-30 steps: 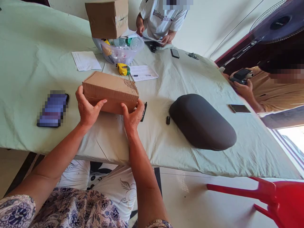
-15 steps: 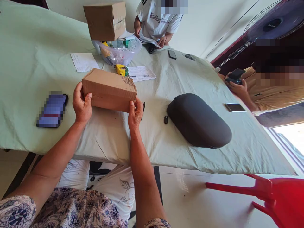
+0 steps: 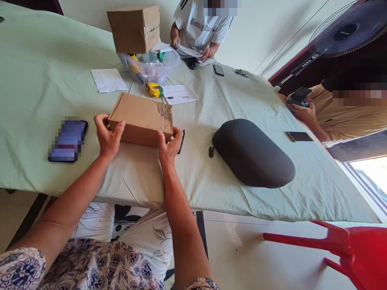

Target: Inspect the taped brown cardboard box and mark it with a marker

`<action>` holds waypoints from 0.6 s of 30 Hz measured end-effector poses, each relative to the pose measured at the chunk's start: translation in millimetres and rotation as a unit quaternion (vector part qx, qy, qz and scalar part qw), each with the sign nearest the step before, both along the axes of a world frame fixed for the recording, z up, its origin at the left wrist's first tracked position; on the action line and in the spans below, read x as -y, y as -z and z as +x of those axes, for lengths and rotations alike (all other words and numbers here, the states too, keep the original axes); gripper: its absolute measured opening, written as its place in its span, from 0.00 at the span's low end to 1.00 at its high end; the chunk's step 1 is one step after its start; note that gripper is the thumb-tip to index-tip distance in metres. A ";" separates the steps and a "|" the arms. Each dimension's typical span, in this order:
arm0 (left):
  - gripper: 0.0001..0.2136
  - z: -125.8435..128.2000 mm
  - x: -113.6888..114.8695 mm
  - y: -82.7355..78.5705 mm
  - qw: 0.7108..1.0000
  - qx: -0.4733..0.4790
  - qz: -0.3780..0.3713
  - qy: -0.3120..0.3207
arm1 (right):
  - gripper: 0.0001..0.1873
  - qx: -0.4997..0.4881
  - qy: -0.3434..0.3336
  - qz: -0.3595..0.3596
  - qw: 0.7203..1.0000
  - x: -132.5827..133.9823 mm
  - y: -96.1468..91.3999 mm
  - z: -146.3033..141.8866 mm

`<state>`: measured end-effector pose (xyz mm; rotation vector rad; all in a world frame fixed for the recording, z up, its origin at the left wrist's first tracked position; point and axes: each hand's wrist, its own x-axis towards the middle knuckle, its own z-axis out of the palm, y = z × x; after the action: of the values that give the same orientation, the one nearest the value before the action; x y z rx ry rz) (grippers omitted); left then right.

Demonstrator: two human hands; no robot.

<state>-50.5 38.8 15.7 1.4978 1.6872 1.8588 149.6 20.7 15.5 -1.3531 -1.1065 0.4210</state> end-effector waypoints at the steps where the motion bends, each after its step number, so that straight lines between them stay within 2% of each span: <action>1: 0.30 2.4 2.5 -1.5 1.000 -0.018 0.006 -0.002 | 0.33 0.006 0.007 -0.001 1.000 1.3 -0.5 -1.9; 4: 0.38 9.5 8.4 -5.3 0.996 -0.079 0.028 -0.010 | 0.36 0.029 0.029 -0.005 0.999 4.2 -2.0 -6.8; 7: 0.40 15.5 11.4 -7.1 0.994 -0.110 0.018 -0.020 | 0.36 0.039 0.047 -0.025 0.998 6.1 -4.7 -9.9; 11: 0.37 18.4 13.0 -7.7 0.995 -0.101 0.007 -0.017 | 0.35 0.031 0.049 -0.026 0.998 7.2 -8.1 -11.5; 18: 0.31 14.2 13.7 -10.8 0.994 -0.106 0.012 -0.013 | 0.28 0.024 0.015 0.006 1.000 6.5 -4.6 -10.7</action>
<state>-36.3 25.2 26.5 1.7452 1.7885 1.7941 138.9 14.2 20.1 -1.3731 -1.1249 0.3617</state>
